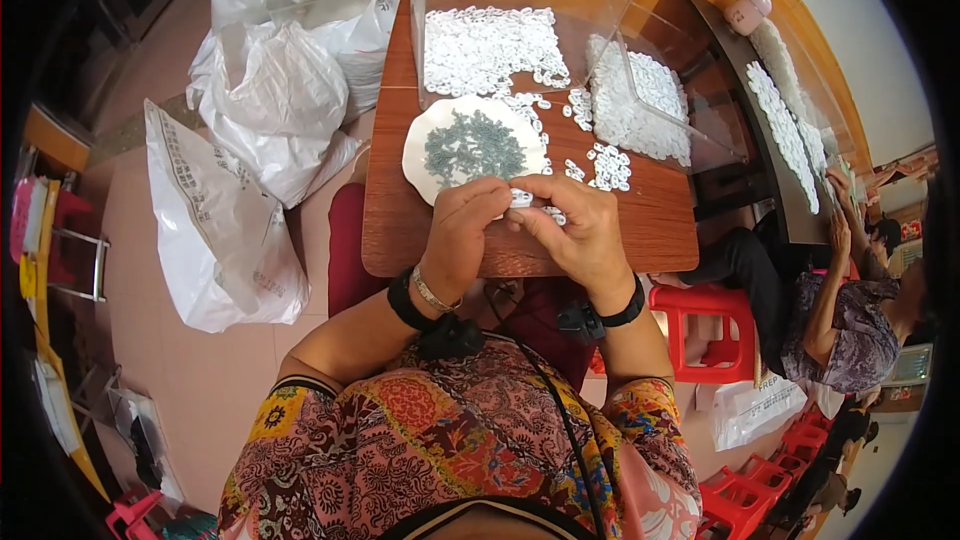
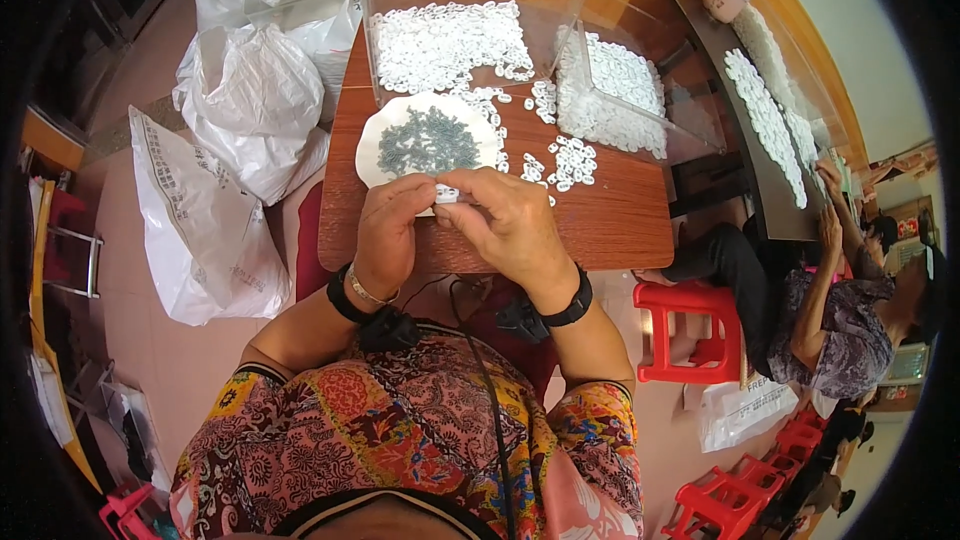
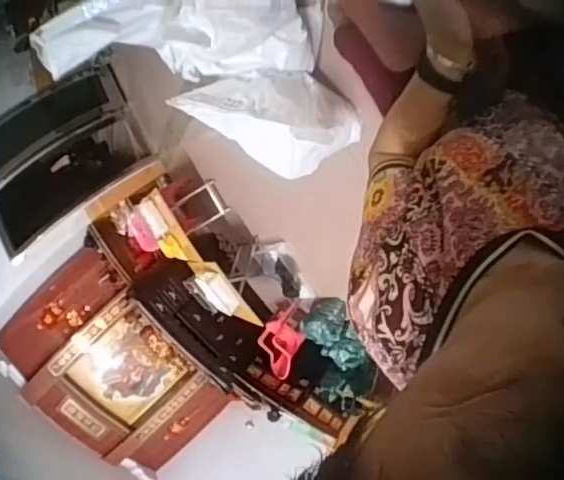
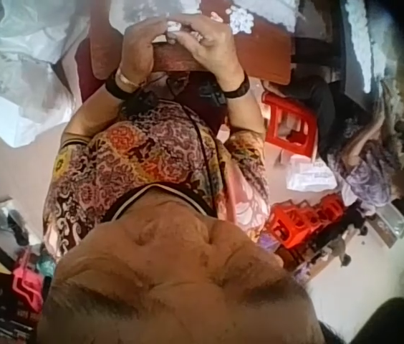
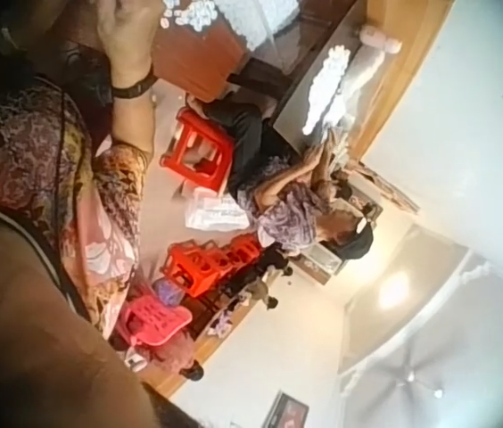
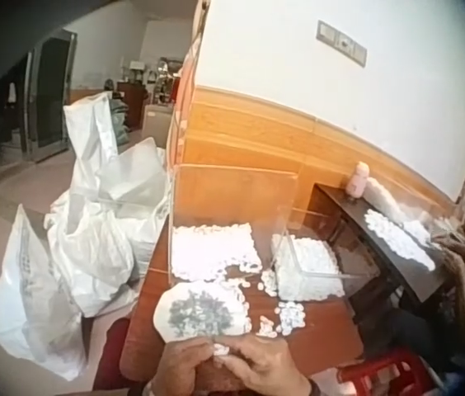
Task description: Assembling small white plastic components by manually inserting metal pins into them.
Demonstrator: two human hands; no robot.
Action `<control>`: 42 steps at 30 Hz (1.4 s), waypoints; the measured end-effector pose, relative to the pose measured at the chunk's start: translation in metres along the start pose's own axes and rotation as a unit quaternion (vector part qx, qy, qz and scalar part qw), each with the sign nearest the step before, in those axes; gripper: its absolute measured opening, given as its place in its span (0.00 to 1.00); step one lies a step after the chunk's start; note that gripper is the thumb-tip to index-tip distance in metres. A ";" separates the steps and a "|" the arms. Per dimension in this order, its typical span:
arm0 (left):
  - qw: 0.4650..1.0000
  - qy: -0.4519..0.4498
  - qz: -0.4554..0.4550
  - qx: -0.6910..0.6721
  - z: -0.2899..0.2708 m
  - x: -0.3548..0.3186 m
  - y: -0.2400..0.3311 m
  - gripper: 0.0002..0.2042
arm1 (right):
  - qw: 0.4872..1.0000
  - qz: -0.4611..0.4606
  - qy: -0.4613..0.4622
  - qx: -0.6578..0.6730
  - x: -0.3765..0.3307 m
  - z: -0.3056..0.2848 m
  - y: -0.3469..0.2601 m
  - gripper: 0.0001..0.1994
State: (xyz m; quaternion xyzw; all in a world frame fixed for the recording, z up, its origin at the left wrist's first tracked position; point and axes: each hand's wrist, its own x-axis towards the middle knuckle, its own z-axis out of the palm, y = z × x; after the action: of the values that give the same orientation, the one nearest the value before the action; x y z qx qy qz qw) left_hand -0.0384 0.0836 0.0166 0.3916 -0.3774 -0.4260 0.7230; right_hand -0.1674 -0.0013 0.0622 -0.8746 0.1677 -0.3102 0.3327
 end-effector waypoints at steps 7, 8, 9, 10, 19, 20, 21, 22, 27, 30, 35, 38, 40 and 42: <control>0.964 0.052 0.226 0.130 -0.002 -0.022 0.047 0.12 | 0.971 0.015 0.180 -0.157 0.041 -0.069 0.028 0.13; 0.938 0.053 0.315 0.131 -0.001 -0.032 0.065 0.12 | 0.953 -0.014 0.209 -0.219 0.056 -0.088 0.048 0.14; 0.884 -0.026 0.413 0.219 -0.013 -0.039 0.090 0.11 | 0.936 -0.010 0.221 -0.273 0.067 -0.108 0.052 0.15; 0.886 -0.042 0.414 0.203 -0.005 -0.047 0.103 0.11 | 0.901 -0.013 0.235 -0.365 0.072 -0.131 0.070 0.17; 0.693 -0.158 0.670 -0.213 0.037 -0.066 0.140 0.09 | 0.910 -0.049 0.347 -0.221 0.036 -0.105 0.039 0.08; 0.719 -0.135 0.657 -0.182 0.039 -0.070 0.137 0.09 | 0.914 -0.037 0.356 -0.190 0.029 -0.103 0.038 0.06; 0.743 -0.112 0.643 -0.149 0.040 -0.072 0.134 0.08 | 0.921 -0.004 0.349 -0.173 0.022 -0.102 0.039 0.05; 0.742 -0.113 0.643 -0.150 0.040 -0.070 0.132 0.08 | 0.937 0.035 0.319 -0.134 0.017 -0.102 0.048 0.05; 0.839 -0.419 0.318 -0.138 0.031 -0.043 0.112 0.12 | 0.961 0.186 0.094 -0.184 0.003 -0.078 0.095 0.09; 0.828 -0.478 0.127 -0.264 0.066 -0.025 0.101 0.15 | 0.931 0.109 0.024 -0.348 0.001 -0.065 0.135 0.10; 0.691 -0.513 -0.061 -0.506 0.129 -0.039 0.113 0.13 | 0.899 0.103 -0.043 -0.423 0.009 -0.050 0.156 0.07; 0.604 -0.533 -0.154 -0.572 0.134 -0.044 0.120 0.17 | 0.893 0.090 -0.045 -0.439 0.016 -0.039 0.153 0.07; 0.592 -0.541 -0.182 -0.568 0.132 -0.043 0.122 0.18 | 0.894 0.088 -0.055 -0.436 0.018 -0.035 0.152 0.08; 0.556 -0.505 -0.225 -0.621 0.136 -0.048 0.122 0.18 | 0.894 0.084 -0.062 -0.437 0.020 -0.036 0.157 0.08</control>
State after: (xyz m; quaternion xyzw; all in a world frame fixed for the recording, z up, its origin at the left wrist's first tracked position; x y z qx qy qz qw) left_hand -0.1357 0.1347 0.1706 -0.3609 -0.2221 -0.8318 0.3585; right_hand -0.1897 -0.1420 -0.0160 -0.9321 0.3377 -0.1217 -0.0483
